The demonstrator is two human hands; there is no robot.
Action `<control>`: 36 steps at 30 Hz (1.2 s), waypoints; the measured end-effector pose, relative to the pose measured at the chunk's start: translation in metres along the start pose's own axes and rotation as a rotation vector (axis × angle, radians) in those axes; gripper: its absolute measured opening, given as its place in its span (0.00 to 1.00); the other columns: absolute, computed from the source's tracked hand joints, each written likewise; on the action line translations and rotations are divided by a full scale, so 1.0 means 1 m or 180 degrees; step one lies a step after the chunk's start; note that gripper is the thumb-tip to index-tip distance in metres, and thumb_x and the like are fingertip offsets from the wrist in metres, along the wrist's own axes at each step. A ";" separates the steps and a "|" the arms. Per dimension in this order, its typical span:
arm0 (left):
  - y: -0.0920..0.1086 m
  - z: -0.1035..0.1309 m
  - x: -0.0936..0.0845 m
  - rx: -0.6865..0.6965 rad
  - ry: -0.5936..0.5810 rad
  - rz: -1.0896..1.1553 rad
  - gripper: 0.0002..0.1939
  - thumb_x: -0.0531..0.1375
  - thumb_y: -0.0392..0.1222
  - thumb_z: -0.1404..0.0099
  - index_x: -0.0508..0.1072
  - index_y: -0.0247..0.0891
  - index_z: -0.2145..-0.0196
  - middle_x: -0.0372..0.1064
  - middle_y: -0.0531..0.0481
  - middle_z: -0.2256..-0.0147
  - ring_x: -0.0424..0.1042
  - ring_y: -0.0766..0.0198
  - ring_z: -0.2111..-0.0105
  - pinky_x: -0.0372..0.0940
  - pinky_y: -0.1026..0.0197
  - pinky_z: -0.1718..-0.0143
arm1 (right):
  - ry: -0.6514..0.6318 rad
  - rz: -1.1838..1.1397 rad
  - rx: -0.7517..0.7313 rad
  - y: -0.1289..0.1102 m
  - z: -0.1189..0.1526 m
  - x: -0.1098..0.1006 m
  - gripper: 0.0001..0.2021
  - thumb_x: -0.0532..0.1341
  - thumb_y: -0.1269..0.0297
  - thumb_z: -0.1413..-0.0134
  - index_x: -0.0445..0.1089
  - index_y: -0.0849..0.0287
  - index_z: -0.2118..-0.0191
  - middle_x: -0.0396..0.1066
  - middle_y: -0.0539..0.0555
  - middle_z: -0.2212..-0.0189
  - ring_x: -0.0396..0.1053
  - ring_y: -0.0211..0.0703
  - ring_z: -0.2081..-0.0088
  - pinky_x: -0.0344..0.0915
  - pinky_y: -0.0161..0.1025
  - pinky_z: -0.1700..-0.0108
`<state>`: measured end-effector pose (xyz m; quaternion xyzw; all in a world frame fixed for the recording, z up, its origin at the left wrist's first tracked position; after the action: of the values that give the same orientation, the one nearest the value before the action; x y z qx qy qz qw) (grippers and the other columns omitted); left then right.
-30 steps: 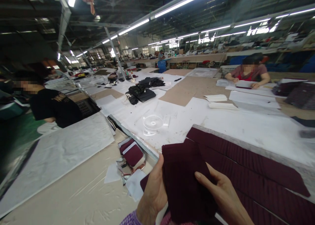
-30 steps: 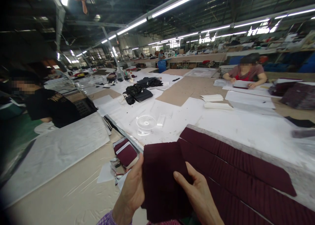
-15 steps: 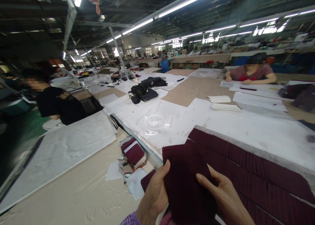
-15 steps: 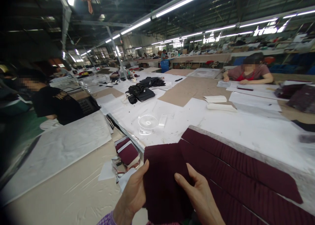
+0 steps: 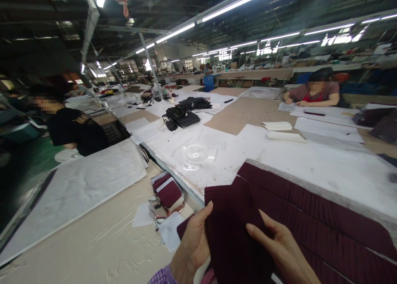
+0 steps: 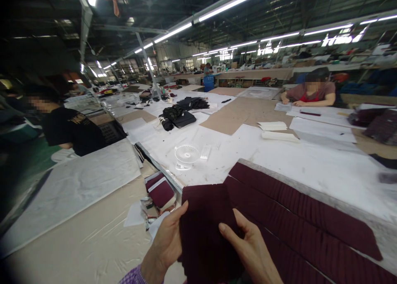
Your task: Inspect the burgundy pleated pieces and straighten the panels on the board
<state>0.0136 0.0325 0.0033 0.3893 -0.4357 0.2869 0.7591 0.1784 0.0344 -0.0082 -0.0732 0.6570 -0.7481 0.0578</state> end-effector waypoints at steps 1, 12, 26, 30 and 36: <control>0.000 -0.001 -0.001 -0.0008 -0.0022 -0.0015 0.19 0.54 0.44 0.35 0.73 0.28 0.52 0.75 0.37 0.56 0.70 0.50 0.50 0.58 0.48 0.43 | 0.0021 0.0022 -0.0009 0.000 0.000 0.000 0.20 0.66 0.51 0.54 0.76 0.61 0.58 0.74 0.56 0.67 0.70 0.55 0.61 0.69 0.43 0.59; -0.001 0.005 0.000 0.0808 -0.0175 -0.1117 0.23 0.66 0.32 0.48 0.74 0.36 0.52 0.76 0.42 0.57 0.71 0.51 0.52 0.61 0.49 0.45 | 0.0007 -0.0288 -0.0002 0.005 -0.003 0.004 0.18 0.64 0.54 0.48 0.72 0.60 0.55 0.73 0.56 0.60 0.69 0.53 0.57 0.67 0.43 0.54; 0.000 0.005 0.003 0.0440 -0.0123 -0.1660 0.18 0.64 0.35 0.44 0.74 0.35 0.54 0.76 0.42 0.62 0.74 0.56 0.61 0.66 0.59 0.60 | 0.0584 0.2364 -0.2303 -0.031 -0.003 0.016 0.11 0.64 0.64 0.47 0.68 0.50 0.57 0.49 0.56 0.40 0.48 0.60 0.40 0.57 0.62 0.46; -0.001 0.005 0.003 0.0407 -0.0206 -0.1713 0.17 0.63 0.34 0.43 0.74 0.34 0.54 0.76 0.43 0.64 0.74 0.58 0.63 0.65 0.61 0.63 | 0.0550 0.2344 -0.2222 -0.030 -0.007 0.017 0.08 0.64 0.64 0.48 0.69 0.51 0.60 0.49 0.56 0.42 0.49 0.61 0.41 0.58 0.63 0.47; 0.002 0.006 0.007 0.0368 -0.0165 -0.1778 0.16 0.63 0.35 0.43 0.74 0.35 0.54 0.75 0.45 0.66 0.74 0.61 0.65 0.64 0.63 0.64 | 0.0464 0.2473 -0.2341 -0.034 -0.009 0.020 0.06 0.63 0.64 0.46 0.72 0.51 0.61 0.48 0.55 0.40 0.46 0.62 0.39 0.56 0.63 0.46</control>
<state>0.0128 0.0291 0.0122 0.5441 -0.3138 0.0810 0.7739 0.1574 0.0435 0.0246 0.2119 0.8566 -0.3954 0.2551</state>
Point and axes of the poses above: each hand's wrist, its own z-axis away from the middle knuckle, its own x-axis out of the palm, y = z × x, the point moved 3 cm from there along -z, towards the middle knuckle
